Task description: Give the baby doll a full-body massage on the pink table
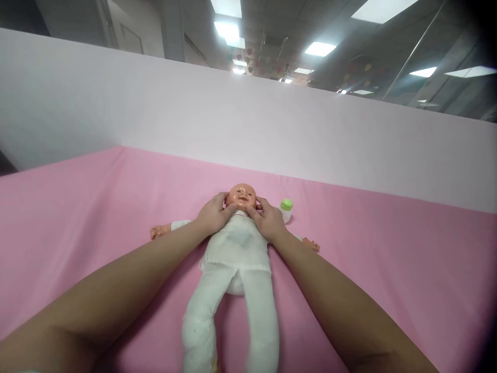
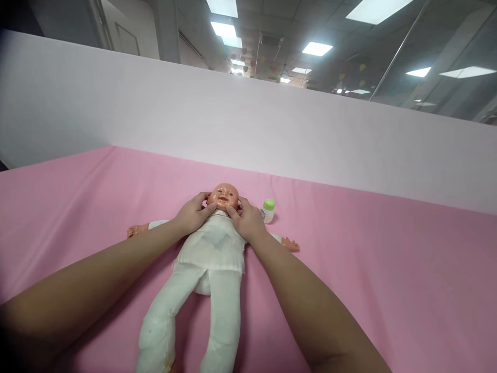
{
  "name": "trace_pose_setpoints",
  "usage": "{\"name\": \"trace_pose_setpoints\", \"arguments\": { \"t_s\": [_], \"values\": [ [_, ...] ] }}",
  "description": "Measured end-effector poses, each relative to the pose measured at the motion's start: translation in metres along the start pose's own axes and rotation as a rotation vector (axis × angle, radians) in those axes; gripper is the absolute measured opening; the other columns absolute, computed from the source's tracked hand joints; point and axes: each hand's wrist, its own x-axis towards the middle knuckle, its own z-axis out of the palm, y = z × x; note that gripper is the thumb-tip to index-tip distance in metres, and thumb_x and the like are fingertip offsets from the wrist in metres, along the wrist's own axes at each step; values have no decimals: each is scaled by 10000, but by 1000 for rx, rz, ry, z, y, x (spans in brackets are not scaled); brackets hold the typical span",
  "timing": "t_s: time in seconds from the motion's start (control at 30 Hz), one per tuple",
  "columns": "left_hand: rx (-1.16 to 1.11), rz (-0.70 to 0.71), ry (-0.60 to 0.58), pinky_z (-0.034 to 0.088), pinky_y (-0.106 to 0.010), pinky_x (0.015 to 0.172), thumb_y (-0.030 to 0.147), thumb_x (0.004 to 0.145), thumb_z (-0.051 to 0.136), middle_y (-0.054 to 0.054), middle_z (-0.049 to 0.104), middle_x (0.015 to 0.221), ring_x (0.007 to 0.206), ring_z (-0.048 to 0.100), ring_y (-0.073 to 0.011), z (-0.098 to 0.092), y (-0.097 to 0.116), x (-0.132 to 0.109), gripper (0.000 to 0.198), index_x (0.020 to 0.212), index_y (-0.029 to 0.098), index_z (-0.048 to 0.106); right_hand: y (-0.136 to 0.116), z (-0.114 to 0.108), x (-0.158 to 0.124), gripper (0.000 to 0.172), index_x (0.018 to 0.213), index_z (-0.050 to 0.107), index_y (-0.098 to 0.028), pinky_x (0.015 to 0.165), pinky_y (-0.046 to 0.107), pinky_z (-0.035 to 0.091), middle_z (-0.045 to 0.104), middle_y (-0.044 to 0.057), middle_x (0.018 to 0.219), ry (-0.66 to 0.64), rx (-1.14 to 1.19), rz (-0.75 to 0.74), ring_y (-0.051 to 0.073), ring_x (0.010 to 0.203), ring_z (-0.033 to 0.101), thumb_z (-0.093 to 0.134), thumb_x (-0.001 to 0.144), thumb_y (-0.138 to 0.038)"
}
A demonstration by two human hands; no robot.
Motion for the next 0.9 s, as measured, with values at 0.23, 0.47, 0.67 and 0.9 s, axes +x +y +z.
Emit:
{"name": "trace_pose_setpoints", "arguments": {
  "t_s": [0.23, 0.47, 0.67, 0.9],
  "values": [
    [-17, -27, 9, 522, -407, 946, 616, 1026, 402, -84, 713, 1263, 1100, 679, -269, 2, -7, 5, 528, 1335, 234, 595, 1, 1, 1, 488, 1428, 589, -248, 992, 389, 524, 776, 77, 1168, 13, -6, -14, 250, 1094, 725, 425, 1057, -521],
    [9, -30, -1, 543, -393, 894, 662, 918, 587, -102, 697, 1295, 1097, 687, -291, 1, 1, 1, 620, 1353, 221, 570, -4, -2, -2, 836, 1582, 355, -221, 931, 404, 550, 774, 88, 1149, -2, -10, 19, 275, 1031, 736, 615, 925, -668],
    [36, -33, -4, 559, -378, 837, 643, 870, 664, -78, 705, 1273, 1014, 708, -270, 0, 7, -1, 636, 1350, 237, 575, -8, -1, -1, 996, 1581, 350, -217, 912, 423, 558, 767, 110, 1120, -9, -56, 84, 304, 1039, 730, 685, 818, -762],
    [16, 5, 11, 545, -392, 873, 620, 982, 503, -64, 728, 1218, 1007, 698, -262, 1, 1, 1, 527, 1331, 243, 621, -6, -1, -1, 743, 1523, 422, -244, 923, 406, 540, 777, 90, 1090, -2, -60, 57, 282, 1023, 739, 599, 939, -669]
  ]
}}
